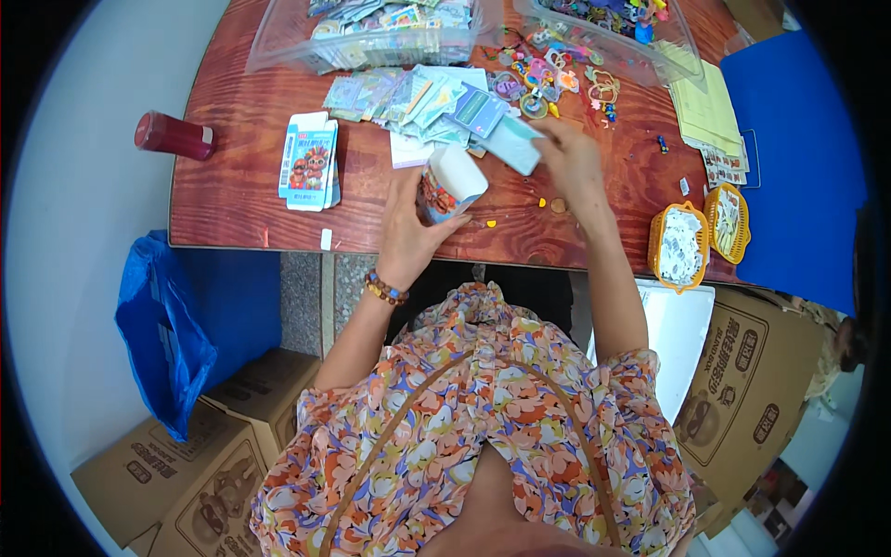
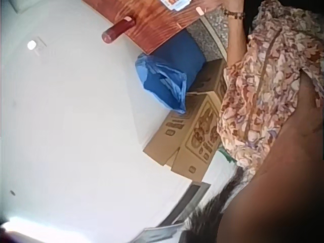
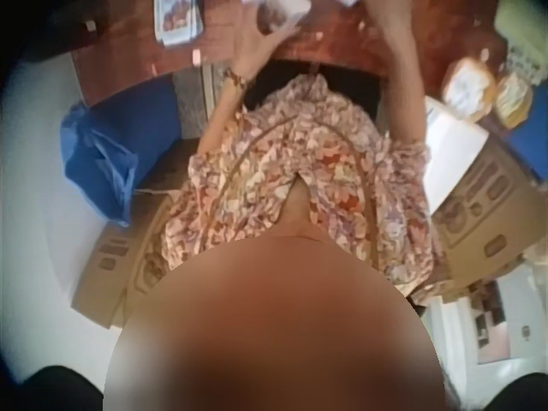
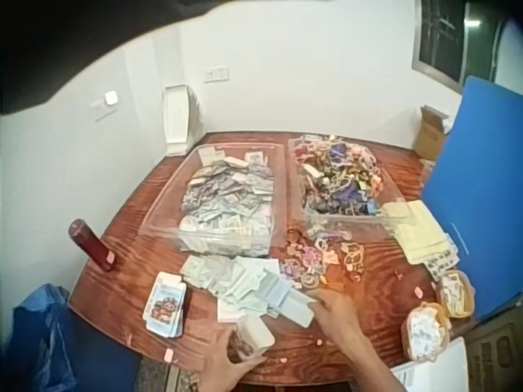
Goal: Packaging small toys and cards into boxes at a factory workbench.
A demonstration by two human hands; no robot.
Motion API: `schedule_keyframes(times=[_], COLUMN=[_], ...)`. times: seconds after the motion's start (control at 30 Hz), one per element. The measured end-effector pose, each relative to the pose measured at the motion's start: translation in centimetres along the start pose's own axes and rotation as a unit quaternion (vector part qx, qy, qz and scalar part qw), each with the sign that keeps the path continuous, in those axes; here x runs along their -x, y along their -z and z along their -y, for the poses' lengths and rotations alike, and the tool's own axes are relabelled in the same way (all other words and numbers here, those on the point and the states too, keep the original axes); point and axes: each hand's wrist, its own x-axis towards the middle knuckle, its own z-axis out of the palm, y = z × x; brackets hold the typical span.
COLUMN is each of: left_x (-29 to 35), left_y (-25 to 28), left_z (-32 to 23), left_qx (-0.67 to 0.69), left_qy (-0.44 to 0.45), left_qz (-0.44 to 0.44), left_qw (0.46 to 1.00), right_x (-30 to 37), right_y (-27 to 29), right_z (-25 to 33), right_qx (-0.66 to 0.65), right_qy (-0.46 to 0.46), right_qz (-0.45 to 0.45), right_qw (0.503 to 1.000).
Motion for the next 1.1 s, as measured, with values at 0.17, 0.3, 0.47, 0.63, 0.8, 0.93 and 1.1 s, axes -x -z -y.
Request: schedule_keyframes(times=[0.17, 0.3, 0.47, 0.63, 0.8, 0.93, 1.1], left_x=[-0.7, -1.0, -1.4, -1.1, -0.3, -0.2, 0.3], left_y=[-0.1, -0.5, -0.8, -0.3, 1.3, 2.6, 2.9], left_z=[-0.8, -1.6, -2.0, -1.0, 0.5, 1.1, 1.0], left_qx=[-0.083, -0.108, -0.117, -0.146, -0.173, -0.169, -0.176], left_qy=[-0.031, -0.046, -0.062, -0.057, -0.037, -0.007, -0.028], left_qz=[0.016, 0.037, 0.051, 0.038, -0.007, -0.015, -0.029], left_qw=[0.996, 0.992, 0.990, 0.987, 0.984, 0.985, 0.984], right_x=[2.6, 3.6, 4.0, 3.1, 0.9, -1.0, -0.7], right_y=[4.1, 4.6, 4.8, 5.0, 3.2, 0.6, 1.6], right_z=[4.4, 6.3, 6.3, 5.3, 3.0, 1.2, 0.5], right_qx=[-0.211, -0.158, -0.041, -0.075, -0.050, -0.011, 0.122], right_qy=[-0.035, 0.104, 0.142, 0.051, -0.018, -0.018, 0.051], right_qz=[-0.049, -0.047, 0.021, -0.023, 0.005, 0.057, 0.024], right_qw=[0.976, 0.981, 0.989, 0.996, 0.999, 0.998, 0.991])
